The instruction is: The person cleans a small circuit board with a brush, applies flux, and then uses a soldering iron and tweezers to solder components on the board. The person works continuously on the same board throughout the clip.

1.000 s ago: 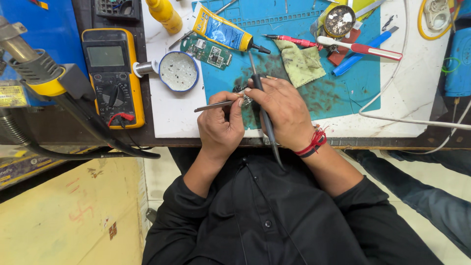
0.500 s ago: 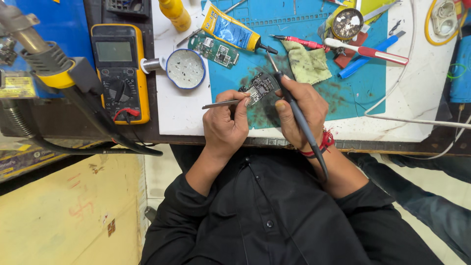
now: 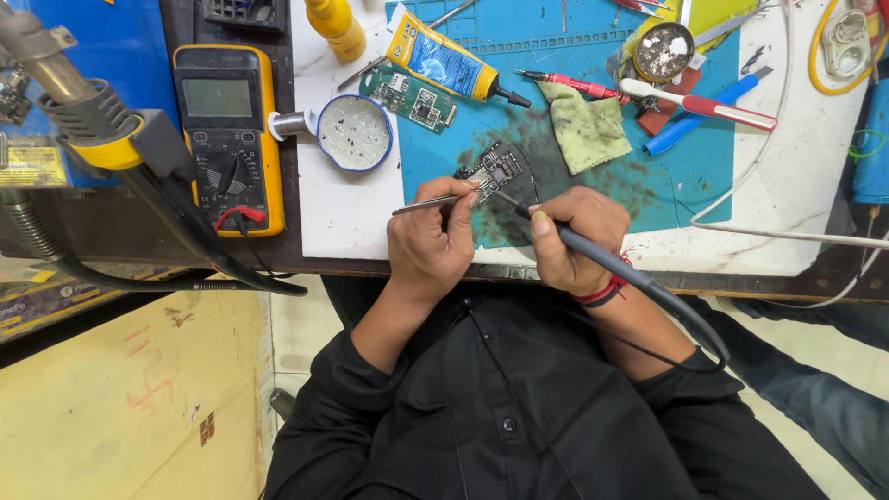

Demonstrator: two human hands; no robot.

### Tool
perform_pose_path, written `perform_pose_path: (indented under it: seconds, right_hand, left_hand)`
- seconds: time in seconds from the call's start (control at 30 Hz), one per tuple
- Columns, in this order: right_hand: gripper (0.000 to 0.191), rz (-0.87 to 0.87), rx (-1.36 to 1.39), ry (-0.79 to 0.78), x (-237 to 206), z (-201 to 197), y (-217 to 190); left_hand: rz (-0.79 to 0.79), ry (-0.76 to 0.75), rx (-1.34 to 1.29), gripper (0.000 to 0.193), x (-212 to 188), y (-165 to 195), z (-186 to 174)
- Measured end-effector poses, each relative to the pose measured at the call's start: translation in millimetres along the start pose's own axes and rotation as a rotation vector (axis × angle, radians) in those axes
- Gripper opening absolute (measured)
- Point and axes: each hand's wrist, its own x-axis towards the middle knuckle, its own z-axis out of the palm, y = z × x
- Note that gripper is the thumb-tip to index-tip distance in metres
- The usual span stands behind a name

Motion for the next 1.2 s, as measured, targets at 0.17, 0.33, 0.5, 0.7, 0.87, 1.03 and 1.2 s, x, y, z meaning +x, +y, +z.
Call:
perform_pose_path:
  seconds: [0.17,0.33,0.5,0.7,0.87,1.03,1.2]
  right_hand:
    - [0.011,0.004,0.019,-0.036,2.9,0.8,-1.4]
    - [0.012,0.004,0.018,-0.044,4.6,2.3,-1.0]
    - [0.01,-0.004,0.01,-0.05,5.4,3.4,-1.0]
    - [0.01,-0.005,0.014,-0.045,5.8,3.9,-1.0]
    - [0.011,0.001,0.005,-0.043,5.4,3.9,-1.7]
    - [0.011,0.001,0.005,-0.043,5.5,4.5,-2.1]
    - [0.01,-0.002,0.005,-0.037,6.3,4.7,-2.3]
  left_hand:
    - [0.033,0.005,-0.007,0.013,0.9,1.1,0.0]
    - [0.041,0.003,0.011,0.013,1.2,1.0,-0.3]
    - [0.035,0.015,0.004,0.014,0.9,1.3,0.1]
    - [0.038,0.009,0.017,0.014,1.2,1.0,0.0]
    - [0.04,0.008,0.02,0.014,0.6,1.4,-0.4]
    - [0.037,0.007,0.014,0.015,0.6,1.3,-0.4]
    - [0.029,0.002,0.011,0.015,1.0,1.8,-1.0]
